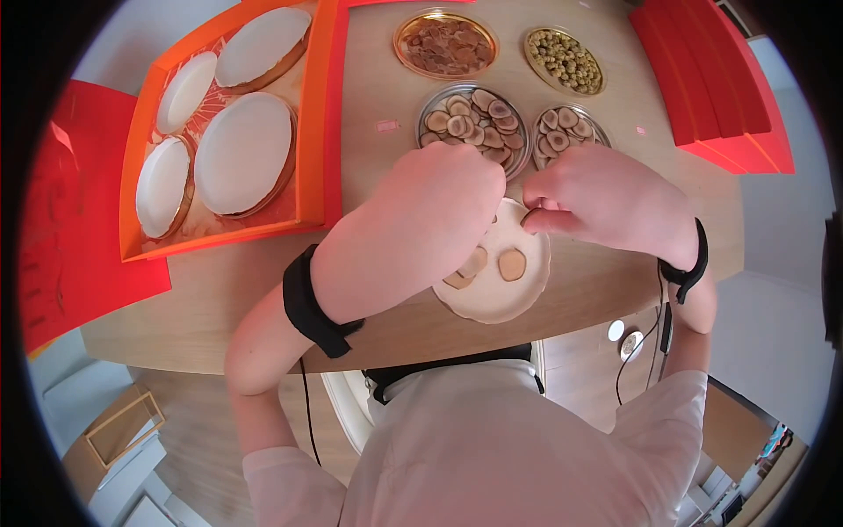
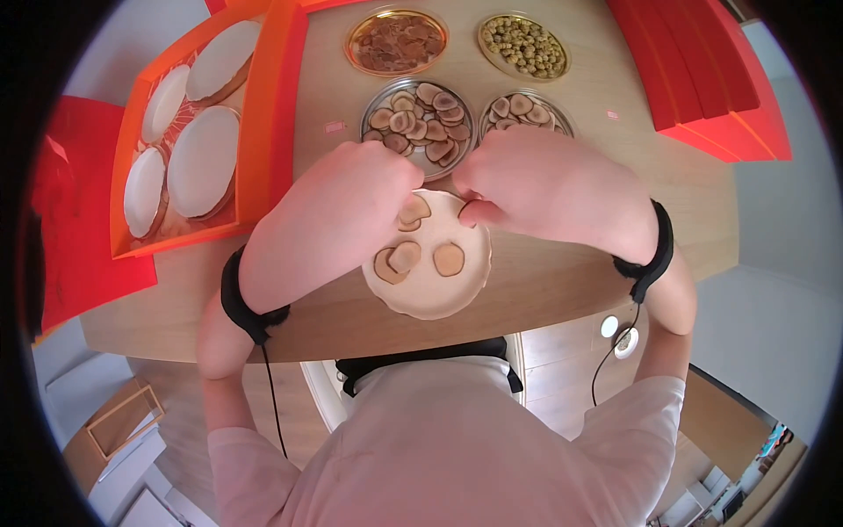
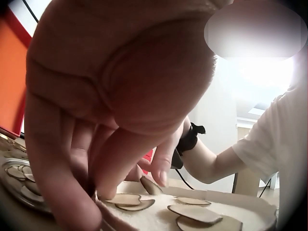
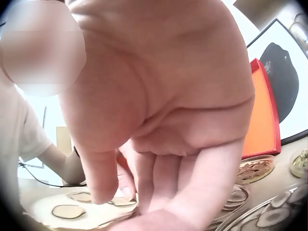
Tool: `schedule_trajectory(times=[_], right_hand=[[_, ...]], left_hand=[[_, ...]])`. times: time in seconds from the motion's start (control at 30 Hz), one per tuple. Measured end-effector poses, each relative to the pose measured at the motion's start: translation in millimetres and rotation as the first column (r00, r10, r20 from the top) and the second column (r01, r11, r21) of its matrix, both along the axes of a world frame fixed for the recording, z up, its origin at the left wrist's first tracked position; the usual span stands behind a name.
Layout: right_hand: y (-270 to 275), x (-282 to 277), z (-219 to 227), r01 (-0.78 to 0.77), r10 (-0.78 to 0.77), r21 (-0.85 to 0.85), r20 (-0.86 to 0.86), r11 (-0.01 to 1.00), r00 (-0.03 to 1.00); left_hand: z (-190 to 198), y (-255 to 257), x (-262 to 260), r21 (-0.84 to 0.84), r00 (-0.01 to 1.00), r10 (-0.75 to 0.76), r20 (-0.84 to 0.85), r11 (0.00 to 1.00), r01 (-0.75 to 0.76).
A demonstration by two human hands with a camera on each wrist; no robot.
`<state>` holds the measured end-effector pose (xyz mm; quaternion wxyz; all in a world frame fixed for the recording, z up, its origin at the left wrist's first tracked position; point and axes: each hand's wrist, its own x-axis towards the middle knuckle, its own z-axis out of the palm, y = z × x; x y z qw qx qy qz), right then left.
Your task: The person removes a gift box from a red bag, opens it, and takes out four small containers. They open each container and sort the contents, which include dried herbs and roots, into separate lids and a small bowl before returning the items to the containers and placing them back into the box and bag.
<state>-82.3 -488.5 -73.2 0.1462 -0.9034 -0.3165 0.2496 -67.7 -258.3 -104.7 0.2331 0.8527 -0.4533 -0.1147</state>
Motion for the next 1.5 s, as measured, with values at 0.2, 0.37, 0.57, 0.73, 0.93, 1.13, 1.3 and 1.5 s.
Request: schedule_trajectory(times=[0.2, 0.37, 0.57, 0.73, 0.93, 1.13, 1.3, 1.5], right_hand=[[8.6, -1.0, 6.5, -0.032, 0.033, -0.014, 0.089, 0.999, 0.995], [16.5, 3.4, 14.9, -0.096, 0.13, 0.197, -0.168, 0.976, 0.977], [6.3, 33.7, -14.5, 0.153, -0.192, 0.216, 0.174, 0.964, 0.966], [-1.1, 41.2, -36.2, 0.044, -0.07, 0.097, 0.286, 0.994, 0.956], [10.5, 53.3, -30.3, 0.076, -0.094, 0.115, 0.155, 0.99, 0.984], [18.7, 55.4, -22.8, 0.114, -0.12, 0.051, 0.153, 0.992, 0.981], [20.8, 45.5, -19.6, 0.087, -0.097, 0.081, 0.131, 0.993, 0.987], [11.8, 45.3, -27.9, 0.014, -0.033, 0.142, 0.134, 0.99, 0.99]], left_hand=[[0.3, 9.0, -1.6, -0.04, 0.999, 0.007, 0.042, 0.999, -0.006], [3.3, 9.9, 0.9, 0.058, 0.996, 0.07, 0.055, 0.996, -0.074], [-9.6, -3.6, 6.6, 0.123, 0.96, 0.199, 0.196, 0.967, -0.225], [-7.8, -2.9, 9.5, 0.179, 0.959, 0.228, 0.169, 0.95, -0.257], [-11.3, -8.2, 9.7, 0.25, 0.91, 0.281, 0.305, 0.898, -0.361], [-21.9, -11.3, 10.4, 0.279, 0.869, 0.274, 0.412, 0.87, -0.406], [-22.9, -14.1, 11.3, 0.316, 0.858, 0.267, 0.439, 0.848, -0.426], [-21.8, -12.5, 10.9, 0.283, 0.85, 0.274, 0.451, 0.859, -0.427]])
